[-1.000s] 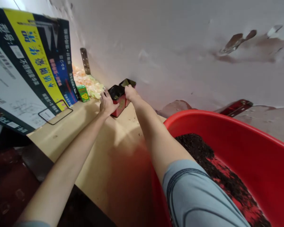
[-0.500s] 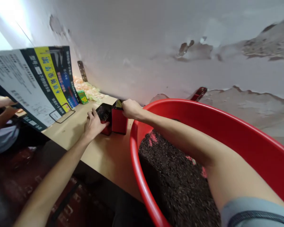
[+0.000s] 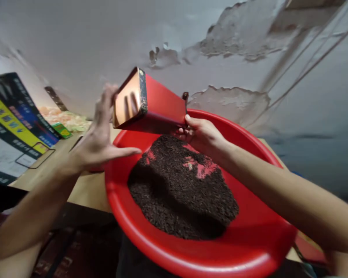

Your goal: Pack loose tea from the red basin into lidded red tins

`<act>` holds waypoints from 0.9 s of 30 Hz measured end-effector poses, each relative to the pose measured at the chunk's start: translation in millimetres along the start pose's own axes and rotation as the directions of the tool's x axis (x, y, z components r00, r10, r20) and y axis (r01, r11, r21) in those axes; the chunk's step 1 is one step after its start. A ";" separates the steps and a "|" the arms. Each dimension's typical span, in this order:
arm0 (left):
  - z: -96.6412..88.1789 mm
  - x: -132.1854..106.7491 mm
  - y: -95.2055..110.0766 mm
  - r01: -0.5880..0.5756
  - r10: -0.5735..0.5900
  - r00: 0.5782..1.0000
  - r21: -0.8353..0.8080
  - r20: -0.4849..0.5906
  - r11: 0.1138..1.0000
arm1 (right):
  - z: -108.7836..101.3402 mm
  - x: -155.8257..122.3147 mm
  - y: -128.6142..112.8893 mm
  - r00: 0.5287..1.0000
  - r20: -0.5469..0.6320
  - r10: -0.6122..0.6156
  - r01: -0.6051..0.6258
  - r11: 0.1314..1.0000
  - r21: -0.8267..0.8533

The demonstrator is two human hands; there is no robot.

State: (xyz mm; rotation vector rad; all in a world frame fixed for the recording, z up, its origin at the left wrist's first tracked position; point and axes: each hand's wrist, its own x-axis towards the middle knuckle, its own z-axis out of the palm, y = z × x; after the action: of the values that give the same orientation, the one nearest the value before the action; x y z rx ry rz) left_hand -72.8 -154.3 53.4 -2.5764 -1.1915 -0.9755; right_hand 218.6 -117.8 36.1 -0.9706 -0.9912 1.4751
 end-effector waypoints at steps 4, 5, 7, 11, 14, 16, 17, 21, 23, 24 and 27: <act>66.9 81.0 36.6 -0.077 0.086 0.988 -0.081 0.125 0.994 | -54.1 -4.8 29.6 0.933 -0.158 0.323 -0.313 0.946 0.085; 85.7 95.7 39.4 -0.065 0.080 0.982 -0.090 0.174 0.994 | -64.6 -5.0 36.6 0.904 -0.191 0.383 -0.372 0.924 0.089; 116.8 117.0 41.2 -0.054 0.083 0.959 -0.111 0.270 0.992 | -81.2 -3.7 46.1 0.855 -0.259 0.450 -0.437 0.893 0.109; 139.2 133.1 35.8 -0.015 0.080 0.951 -0.214 0.299 0.977 | -100.1 1.6 39.5 0.882 -0.361 0.303 -0.275 0.953 0.128; 134.9 131.5 22.7 0.247 -0.154 0.937 -0.284 0.313 0.927 | -103.6 -1.7 21.1 0.955 -0.296 -0.005 -0.008 0.999 -0.042; 132.7 127.3 13.2 0.438 -0.350 0.872 -0.227 0.344 0.870 | -99.7 -8.1 12.4 0.956 -0.210 -0.207 0.145 0.951 -0.274; 132.5 124.9 10.0 0.488 -0.414 0.846 -0.173 0.337 0.856 | -95.9 -11.1 10.5 0.940 -0.169 -0.297 0.205 0.885 -0.418; 131.7 117.1 13.8 0.465 -0.418 0.847 -0.077 0.328 0.882 | -72.2 -8.0 18.8 0.888 0.126 -0.442 0.294 0.334 -0.896; 127.8 115.5 20.5 0.443 -0.385 0.860 -0.112 0.335 0.890 | -55.6 3.8 29.9 0.894 0.268 -0.359 0.312 0.070 -0.947; 125.3 115.1 22.6 0.431 -0.377 0.869 -0.117 0.320 0.895 | -46.2 10.6 36.4 0.900 0.310 -0.307 0.322 -0.014 -0.947; 119.5 113.8 18.7 0.435 -0.391 0.839 -0.033 0.378 0.900 | -16.3 26.5 55.3 0.923 0.337 -0.185 0.322 -0.109 -0.941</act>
State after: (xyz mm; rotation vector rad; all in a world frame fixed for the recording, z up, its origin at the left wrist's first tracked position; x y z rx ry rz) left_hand 54.6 -49.9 32.2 -2.7312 -1.9084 -0.6535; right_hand 213.5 -95.3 -23.0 -1.5554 -2.3560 0.0879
